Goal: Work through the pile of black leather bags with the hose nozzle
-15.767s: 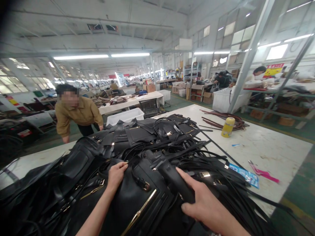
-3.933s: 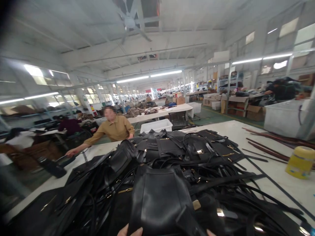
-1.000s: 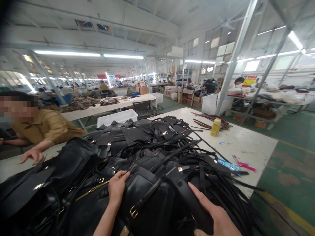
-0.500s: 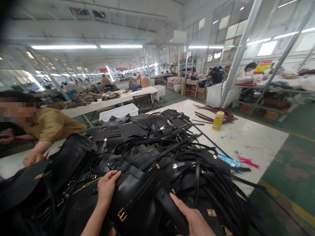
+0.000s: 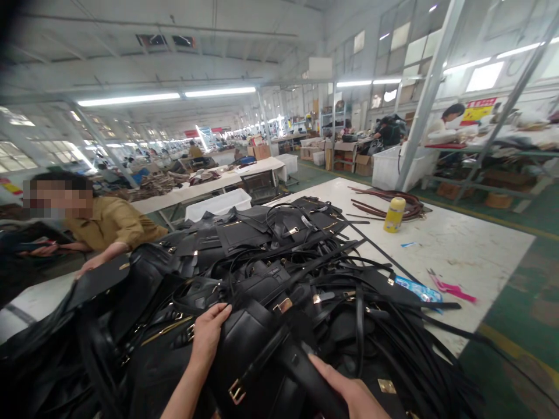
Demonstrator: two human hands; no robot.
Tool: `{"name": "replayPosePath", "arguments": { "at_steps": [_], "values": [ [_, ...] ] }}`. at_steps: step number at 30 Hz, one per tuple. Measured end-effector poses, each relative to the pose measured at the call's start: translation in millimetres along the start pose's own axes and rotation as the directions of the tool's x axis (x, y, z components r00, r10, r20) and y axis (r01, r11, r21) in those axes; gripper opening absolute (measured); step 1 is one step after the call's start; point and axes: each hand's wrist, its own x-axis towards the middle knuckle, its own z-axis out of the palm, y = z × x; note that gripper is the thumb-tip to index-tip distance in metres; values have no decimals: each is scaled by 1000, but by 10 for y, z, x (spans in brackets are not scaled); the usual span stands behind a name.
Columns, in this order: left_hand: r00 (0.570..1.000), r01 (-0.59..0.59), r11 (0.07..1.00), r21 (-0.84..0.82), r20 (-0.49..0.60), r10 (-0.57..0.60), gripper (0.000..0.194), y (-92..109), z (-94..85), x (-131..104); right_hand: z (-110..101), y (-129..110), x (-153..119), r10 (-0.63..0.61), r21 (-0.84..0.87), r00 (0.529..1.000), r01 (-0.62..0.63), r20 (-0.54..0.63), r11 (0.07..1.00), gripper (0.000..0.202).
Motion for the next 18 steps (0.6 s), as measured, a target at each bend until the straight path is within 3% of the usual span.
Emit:
{"name": "replayPosePath", "arguments": {
  "at_steps": [2, 6, 9, 13, 18],
  "values": [
    [999, -11, 1000, -26, 53, 13, 33, 33, 59, -40, 3, -94, 101, -4, 56, 1000, 5, -25, 998, 79],
    [988, -35, 998, -46, 148, 42, 28, 90, 196, -102, -113, -467, 181, 12, 10, 987, -11, -158, 1000, 85],
    [978, -53, 997, -57, 200, 64, 26, 123, 267, -89, -64, -689, 253, -44, -45, 995, 40, -91, 998, 85],
    [969, -86, 994, -68, 225, 99, 29, 100, 234, -27, 245, -670, 544, -45, 1, 998, 45, 49, 999, 87],
    [973, -104, 990, -91, 198, 120, 30, 59, 139, -2, 486, -529, 991, -9, 57, 999, 6, 52, 998, 85]
  ]
}}
